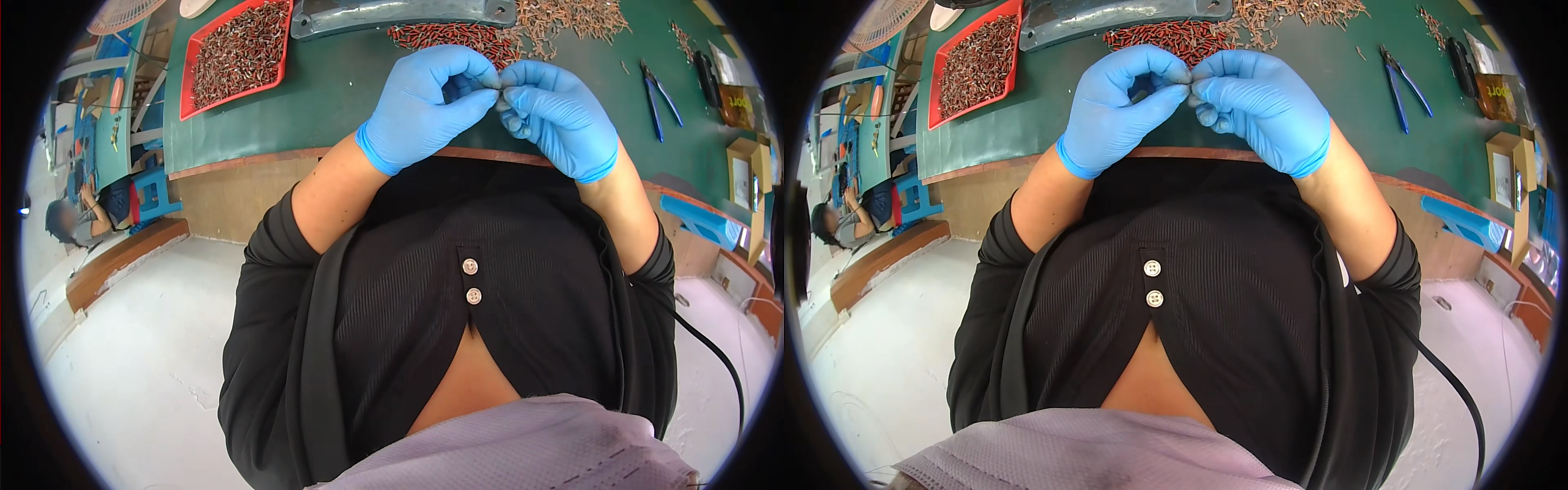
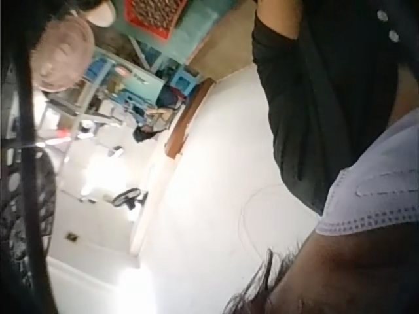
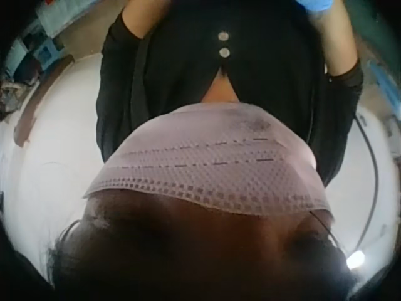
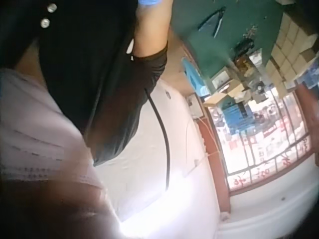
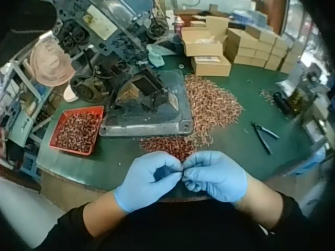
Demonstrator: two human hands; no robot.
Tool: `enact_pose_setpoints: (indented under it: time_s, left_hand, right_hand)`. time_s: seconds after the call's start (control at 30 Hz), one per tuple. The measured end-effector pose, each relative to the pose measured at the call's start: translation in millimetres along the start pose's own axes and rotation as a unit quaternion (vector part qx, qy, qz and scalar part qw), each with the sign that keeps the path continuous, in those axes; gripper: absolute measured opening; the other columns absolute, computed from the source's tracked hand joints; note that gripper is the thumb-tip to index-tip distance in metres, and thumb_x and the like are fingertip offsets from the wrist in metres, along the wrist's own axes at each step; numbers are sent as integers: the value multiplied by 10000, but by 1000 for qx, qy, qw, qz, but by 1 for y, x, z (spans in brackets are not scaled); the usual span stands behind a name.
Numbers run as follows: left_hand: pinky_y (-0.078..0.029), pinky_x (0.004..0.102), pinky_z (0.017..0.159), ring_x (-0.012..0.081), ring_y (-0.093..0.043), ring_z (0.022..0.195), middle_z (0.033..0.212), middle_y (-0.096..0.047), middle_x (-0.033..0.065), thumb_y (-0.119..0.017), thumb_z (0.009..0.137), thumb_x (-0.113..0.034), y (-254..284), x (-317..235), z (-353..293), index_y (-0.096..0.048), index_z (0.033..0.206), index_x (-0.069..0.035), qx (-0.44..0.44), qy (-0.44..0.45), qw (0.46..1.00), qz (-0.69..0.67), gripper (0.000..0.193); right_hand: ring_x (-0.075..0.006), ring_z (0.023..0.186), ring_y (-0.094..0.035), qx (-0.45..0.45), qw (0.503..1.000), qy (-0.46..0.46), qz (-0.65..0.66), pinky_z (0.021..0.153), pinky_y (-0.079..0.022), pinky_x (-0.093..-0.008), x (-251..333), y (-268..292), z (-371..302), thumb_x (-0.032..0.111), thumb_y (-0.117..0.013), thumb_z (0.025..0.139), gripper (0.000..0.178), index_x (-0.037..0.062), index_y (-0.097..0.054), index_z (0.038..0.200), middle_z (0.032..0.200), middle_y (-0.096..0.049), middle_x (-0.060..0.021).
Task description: Manually sort and assemble small electronic components using a crimping or pressing machine at a production workbench.
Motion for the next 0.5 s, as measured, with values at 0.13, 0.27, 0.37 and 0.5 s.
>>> enact_pose_setpoints:
  time_s: [0.13, 0.27, 0.37, 0.5]
  left_hand:
    - [-462, 206, 625, 47, -553, 682, 781, -622, -1, -676, 803, -53, -1, 1, -3, -657, 924, -36, -10, 33, 999, -42, 123]
    - [-464, 200, 638, 41, -557, 698, 783, -626, -13, -679, 807, -63, 1, 2, -3, -657, 927, -29, -30, 64, 993, -93, 127]
    - [-465, 202, 641, 45, -561, 710, 757, -618, -23, -682, 815, -69, 17, 12, -1, -659, 912, -18, -81, 63, 993, -54, 111]
    - [-472, 210, 656, 53, -571, 697, 809, -661, -7, -678, 817, -103, 65, 33, 3, -687, 928, -11, -133, 94, 967, 196, 144]
  right_hand:
    - [-122, 699, -587, -75, 978, 41, -192, 645, -488, -220, 7, -5, -4, 72, -604, 895, 152, -20, -588, 1015, 837, -632, -72]
    - [-104, 696, -571, -80, 958, 65, -267, 639, -472, -226, 6, -7, -3, 80, -602, 902, 138, -10, -593, 1005, 829, -619, -50]
    - [-95, 693, -561, -114, 918, 93, -370, 644, -470, -225, 5, -9, 2, 84, -596, 903, 138, -9, -593, 1005, 825, -608, -40]
    - [-89, 698, -552, -142, 891, 116, -414, 645, -466, -221, 3, 8, 9, 95, -594, 900, 139, -7, -594, 995, 822, -600, -36]
Point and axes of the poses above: each hand's wrist, its own z-axis towards the middle knuckle, its own y-axis out of the back of the hand, x = y × z, the point moved 3 cm from there along z, towards the middle knuckle
